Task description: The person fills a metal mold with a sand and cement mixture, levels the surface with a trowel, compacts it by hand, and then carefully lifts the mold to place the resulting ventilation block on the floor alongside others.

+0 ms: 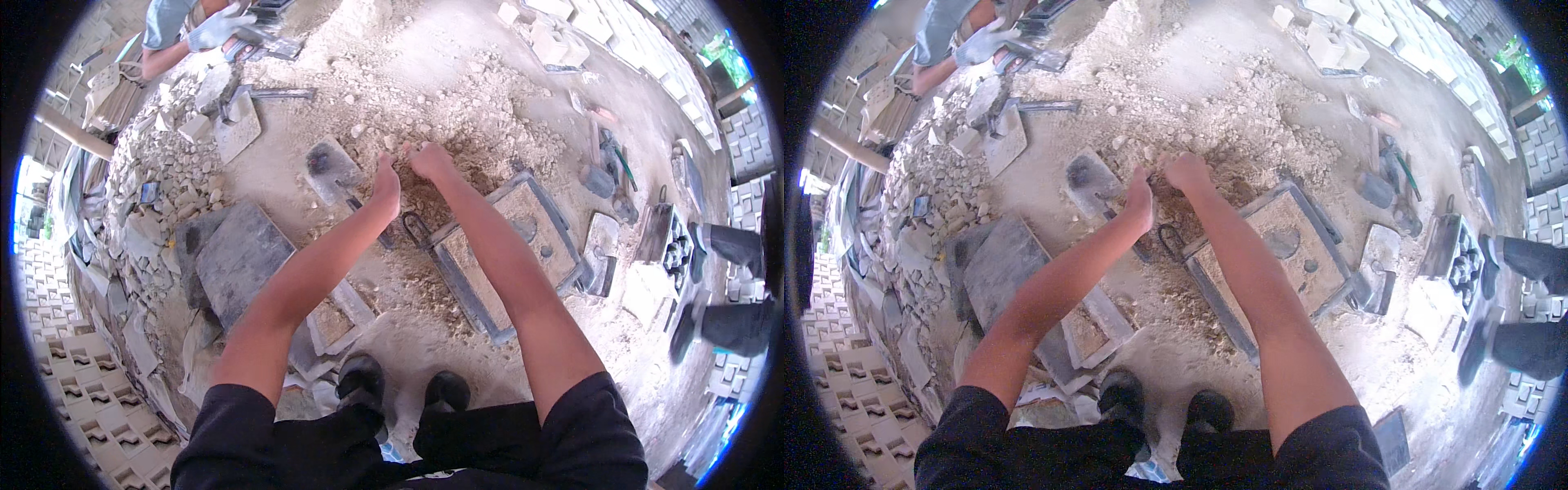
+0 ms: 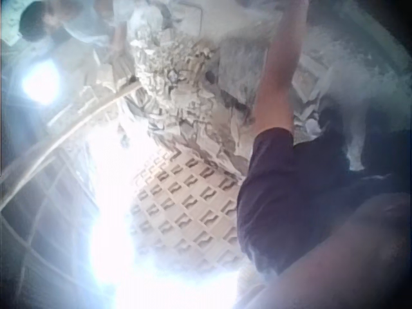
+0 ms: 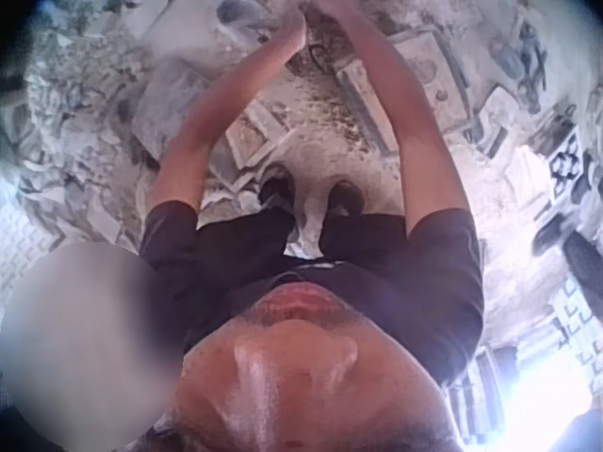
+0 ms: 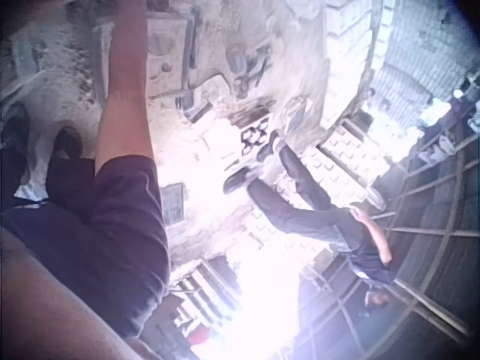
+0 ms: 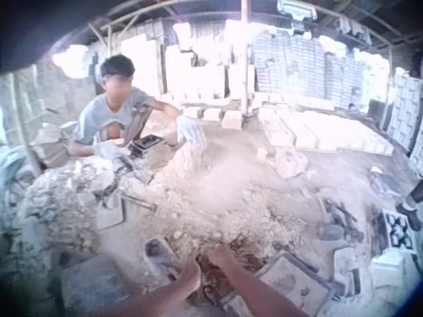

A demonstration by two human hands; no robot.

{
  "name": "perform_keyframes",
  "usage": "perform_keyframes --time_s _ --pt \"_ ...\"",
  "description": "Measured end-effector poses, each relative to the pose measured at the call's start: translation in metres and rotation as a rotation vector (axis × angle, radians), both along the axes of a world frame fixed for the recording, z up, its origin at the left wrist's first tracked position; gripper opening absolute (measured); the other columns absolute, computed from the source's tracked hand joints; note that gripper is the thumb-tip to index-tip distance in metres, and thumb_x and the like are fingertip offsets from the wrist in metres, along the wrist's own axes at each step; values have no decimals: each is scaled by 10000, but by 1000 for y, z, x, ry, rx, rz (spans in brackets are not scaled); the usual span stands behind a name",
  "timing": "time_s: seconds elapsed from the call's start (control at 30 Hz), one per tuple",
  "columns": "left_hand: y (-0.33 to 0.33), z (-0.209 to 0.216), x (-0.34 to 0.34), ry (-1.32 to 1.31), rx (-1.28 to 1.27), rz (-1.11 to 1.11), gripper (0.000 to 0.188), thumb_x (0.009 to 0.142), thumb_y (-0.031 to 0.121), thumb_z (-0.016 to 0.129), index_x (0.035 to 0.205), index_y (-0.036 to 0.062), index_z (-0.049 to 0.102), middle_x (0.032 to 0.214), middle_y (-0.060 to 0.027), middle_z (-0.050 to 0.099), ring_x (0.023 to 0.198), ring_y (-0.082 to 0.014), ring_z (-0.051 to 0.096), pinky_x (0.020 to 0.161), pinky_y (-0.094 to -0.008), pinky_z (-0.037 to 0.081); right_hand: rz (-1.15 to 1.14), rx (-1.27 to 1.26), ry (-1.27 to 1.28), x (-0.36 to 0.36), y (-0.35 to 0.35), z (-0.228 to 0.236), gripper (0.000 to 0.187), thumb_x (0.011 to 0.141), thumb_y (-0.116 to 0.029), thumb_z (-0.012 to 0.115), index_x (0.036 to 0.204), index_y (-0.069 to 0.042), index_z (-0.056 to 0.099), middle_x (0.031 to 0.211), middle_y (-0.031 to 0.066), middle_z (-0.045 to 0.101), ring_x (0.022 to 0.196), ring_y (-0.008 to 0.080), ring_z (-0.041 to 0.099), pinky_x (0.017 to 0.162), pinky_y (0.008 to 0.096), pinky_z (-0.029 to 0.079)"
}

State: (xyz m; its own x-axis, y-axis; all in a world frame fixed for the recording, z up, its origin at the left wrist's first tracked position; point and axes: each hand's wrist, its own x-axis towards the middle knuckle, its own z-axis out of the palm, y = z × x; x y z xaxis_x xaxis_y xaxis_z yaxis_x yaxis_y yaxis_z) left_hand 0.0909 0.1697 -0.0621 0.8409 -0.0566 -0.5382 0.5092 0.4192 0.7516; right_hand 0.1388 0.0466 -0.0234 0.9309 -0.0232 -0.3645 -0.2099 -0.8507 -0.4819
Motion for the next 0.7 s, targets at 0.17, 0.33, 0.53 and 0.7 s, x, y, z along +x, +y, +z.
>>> perform_keyframes --time_s 0.17,0.33,0.53,0.7 --pt "-19 30 11 120 -84 248 617 960 457 389 1395 20 367 1474 -163 311 1353 -270 294 1106 -442 212 -188 269 -3 -1 11 2 771 864 -589 524 1285 57 519 1263 288 546 1204 386 527 998 424 424" --pt "-8 65 30 -217 120 76 344 971 291 416 1102 28 594 993 -114 616 864 -221 585 767 -382 470 -226 752 -78 -10 9 36 569 940 -417 551 1280 37 508 1143 186 628 995 278 618 800 393 511" --pt "-80 155 7 -129 491 -188 269 952 251 453 992 35 610 852 -108 612 760 -211 592 683 -362 495 -84 652 -210 -45 -98 89 314 923 -230 604 1166 -32 604 1074 67 640 921 149 612 708 304 513" --pt "-111 177 -10 -148 136 -338 197 943 150 497 996 -10 600 904 -128 627 850 -234 634 724 -368 518 -476 1039 9 -96 -129 169 321 871 -162 661 1171 -54 620 1155 46 626 965 156 615 748 296 513"
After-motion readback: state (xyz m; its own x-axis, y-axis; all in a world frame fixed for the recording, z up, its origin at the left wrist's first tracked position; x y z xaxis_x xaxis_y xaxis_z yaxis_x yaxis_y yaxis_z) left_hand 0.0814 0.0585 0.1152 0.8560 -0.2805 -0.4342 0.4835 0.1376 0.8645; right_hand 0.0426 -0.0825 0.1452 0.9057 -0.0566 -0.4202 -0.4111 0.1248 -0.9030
